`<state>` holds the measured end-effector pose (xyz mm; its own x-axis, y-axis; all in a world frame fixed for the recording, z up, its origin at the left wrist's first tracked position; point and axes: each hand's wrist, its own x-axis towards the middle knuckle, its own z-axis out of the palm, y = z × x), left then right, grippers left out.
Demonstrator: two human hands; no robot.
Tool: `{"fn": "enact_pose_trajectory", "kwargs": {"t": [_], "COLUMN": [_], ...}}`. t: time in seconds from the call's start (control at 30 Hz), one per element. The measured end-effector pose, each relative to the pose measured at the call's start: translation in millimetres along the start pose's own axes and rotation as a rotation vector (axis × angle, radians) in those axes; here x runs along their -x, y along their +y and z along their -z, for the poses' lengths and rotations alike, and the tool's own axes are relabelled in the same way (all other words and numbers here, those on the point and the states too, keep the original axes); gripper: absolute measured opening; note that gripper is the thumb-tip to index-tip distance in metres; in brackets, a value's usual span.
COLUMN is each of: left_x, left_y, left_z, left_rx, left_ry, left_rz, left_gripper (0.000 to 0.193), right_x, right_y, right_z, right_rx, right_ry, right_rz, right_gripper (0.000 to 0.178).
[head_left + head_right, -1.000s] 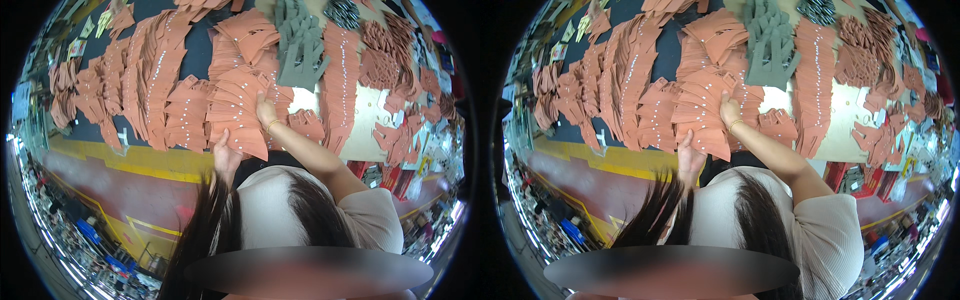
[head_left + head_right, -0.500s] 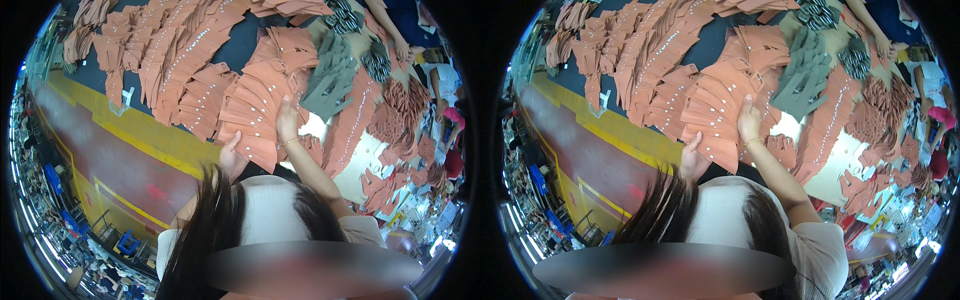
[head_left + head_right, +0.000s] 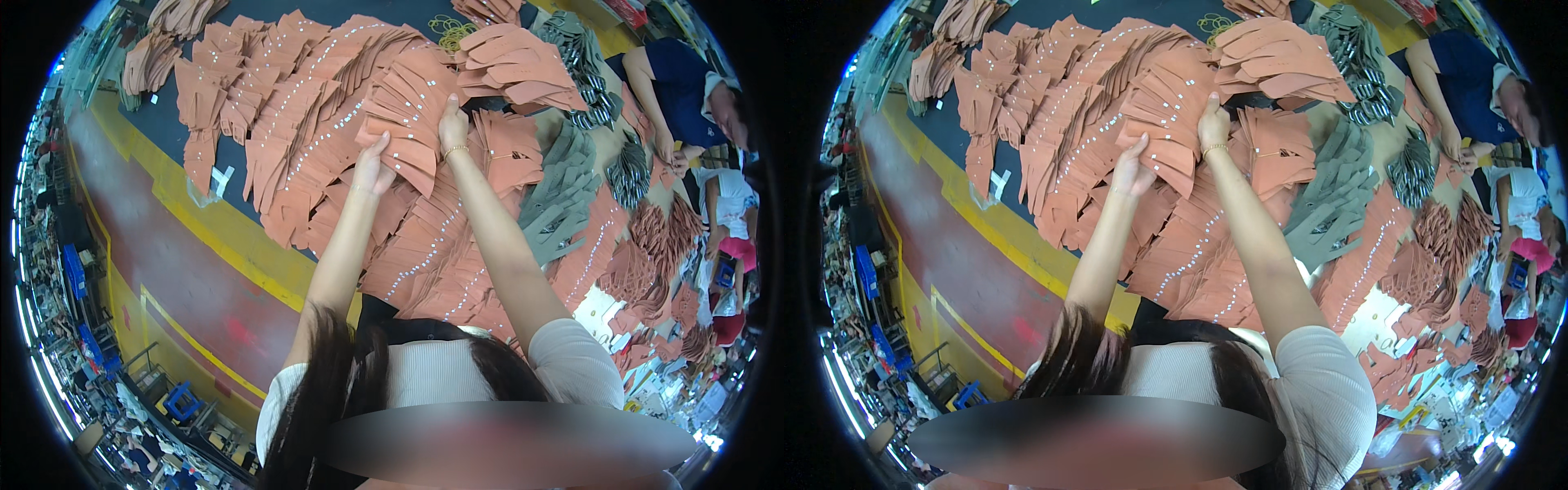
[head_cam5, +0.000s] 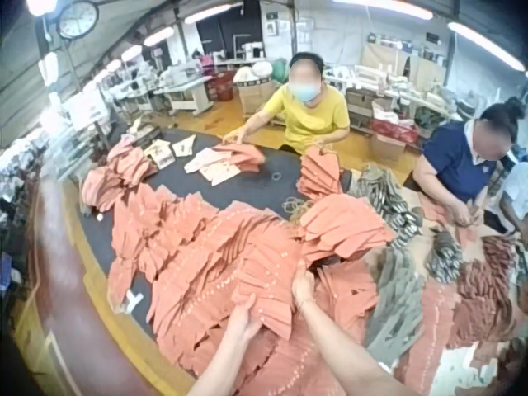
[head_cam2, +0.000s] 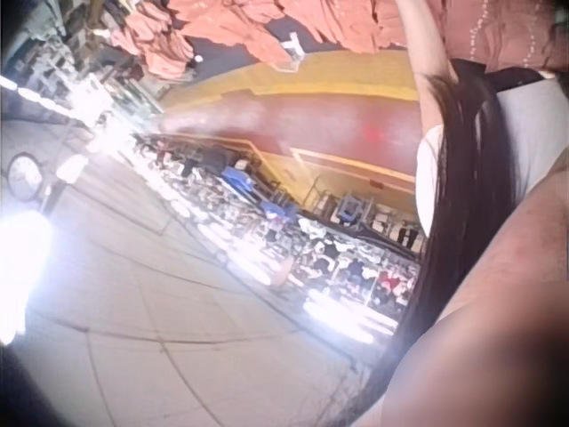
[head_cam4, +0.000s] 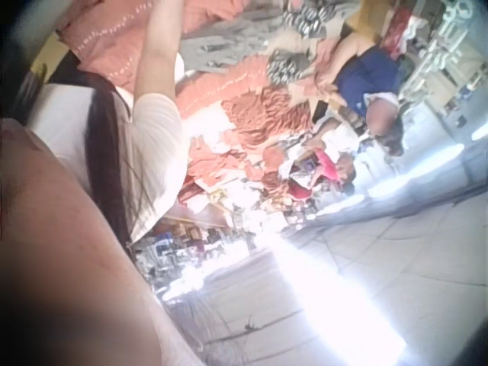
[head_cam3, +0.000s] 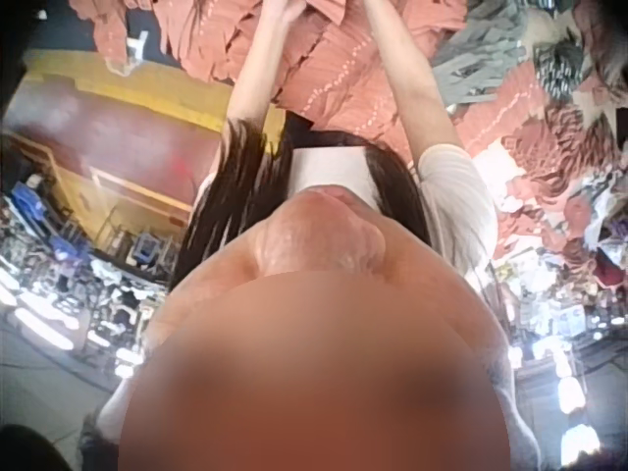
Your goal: The person repeatedly picks up small terracotta-colored fabric pieces with white dots from a table and stacks them into neat piles. The person also moves some pieces aside to reach others and occasionally adjusts the alignment of the stacks.
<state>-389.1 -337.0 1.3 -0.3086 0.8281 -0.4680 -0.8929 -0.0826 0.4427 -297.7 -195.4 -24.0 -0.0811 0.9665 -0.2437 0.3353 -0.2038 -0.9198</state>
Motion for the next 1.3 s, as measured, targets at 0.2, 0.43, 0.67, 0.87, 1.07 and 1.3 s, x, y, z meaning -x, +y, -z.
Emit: {"fn": "enact_pose_trajectory", "kwargs": {"t": [0.2,0.43,0.67,0.87,1.07,1.3], "left_x": [-25.9,-6.5,42.2,109.2,207.8,345.9], "left_y": [-10.0,-0.1,0.9,8.5,4.3,-108.3], "left_z": [19.4,2.5,-3.4,-4.0,34.2,192.3], "left_rx": [-0.036,0.156,0.158,-0.074,-0.544,-1.406], "left_ry": [0.224,0.264,0.286,0.302,0.119,0.298], "left_rz": [0.087,0.122,0.103,0.013,0.047,-0.011], "left_gripper": [0.036,0.036,0.054,0.051,0.041,0.041], "right_x": [-31.6,-23.1,44.0,143.7,274.9,367.5], "right_y": [46.1,27.7,-4.1,42.7,70.5,77.5], "right_z": [-17.5,8.2,82.9,163.9,218.1,230.8], "right_rx": [0.191,-0.465,-0.235,-0.001,0.239,0.433], "right_ry": [-0.054,-0.421,-0.394,-0.496,-0.709,-1.038], "right_rz": [-0.179,-0.48,-0.093,-0.02,0.005,0.578], "right_gripper": [0.069,0.057,0.05,0.034,0.029,0.031]}}
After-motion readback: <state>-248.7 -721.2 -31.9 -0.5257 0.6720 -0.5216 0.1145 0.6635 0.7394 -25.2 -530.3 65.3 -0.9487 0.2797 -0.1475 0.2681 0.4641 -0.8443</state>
